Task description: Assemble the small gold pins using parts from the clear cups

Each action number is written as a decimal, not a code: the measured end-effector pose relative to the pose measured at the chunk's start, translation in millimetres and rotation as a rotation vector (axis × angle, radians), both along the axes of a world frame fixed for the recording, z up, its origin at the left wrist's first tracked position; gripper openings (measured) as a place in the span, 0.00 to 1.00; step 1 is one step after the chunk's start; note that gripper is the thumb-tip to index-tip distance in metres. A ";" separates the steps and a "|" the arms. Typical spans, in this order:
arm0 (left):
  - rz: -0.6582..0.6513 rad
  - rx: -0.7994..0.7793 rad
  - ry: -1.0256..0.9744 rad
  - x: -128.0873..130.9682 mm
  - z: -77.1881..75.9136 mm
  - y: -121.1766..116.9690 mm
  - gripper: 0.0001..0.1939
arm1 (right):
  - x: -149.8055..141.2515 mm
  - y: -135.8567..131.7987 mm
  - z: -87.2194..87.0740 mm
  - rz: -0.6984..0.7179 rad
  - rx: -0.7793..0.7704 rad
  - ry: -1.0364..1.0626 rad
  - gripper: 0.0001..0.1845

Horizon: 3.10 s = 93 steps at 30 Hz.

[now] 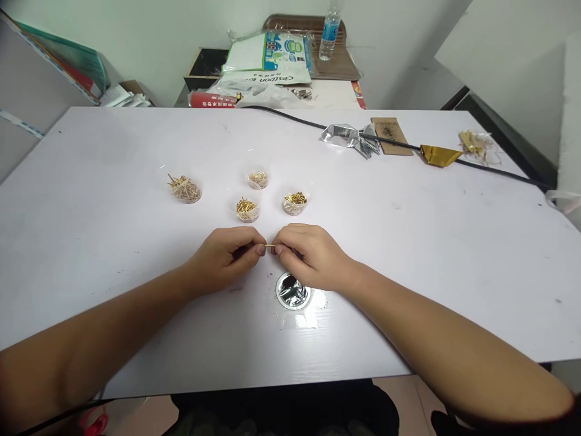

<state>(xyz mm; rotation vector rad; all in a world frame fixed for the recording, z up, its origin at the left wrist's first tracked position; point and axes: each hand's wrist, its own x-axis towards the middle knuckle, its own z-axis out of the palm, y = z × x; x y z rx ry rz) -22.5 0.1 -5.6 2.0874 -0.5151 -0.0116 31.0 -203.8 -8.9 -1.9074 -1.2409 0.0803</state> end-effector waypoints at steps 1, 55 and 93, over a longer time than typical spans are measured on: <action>0.002 -0.006 0.002 -0.2 0.4 0.1 0.09 | 0.1 0.0 -0.2 -0.004 0.004 -0.002 0.09; -0.230 -0.222 0.183 0.4 4.6 9.9 0.10 | -11.4 4.7 3.7 -0.219 0.154 0.209 0.29; -0.351 -0.034 -0.015 -2.9 -1.9 11.5 0.24 | 57.9 169.1 74.9 -0.122 -0.502 -0.565 0.12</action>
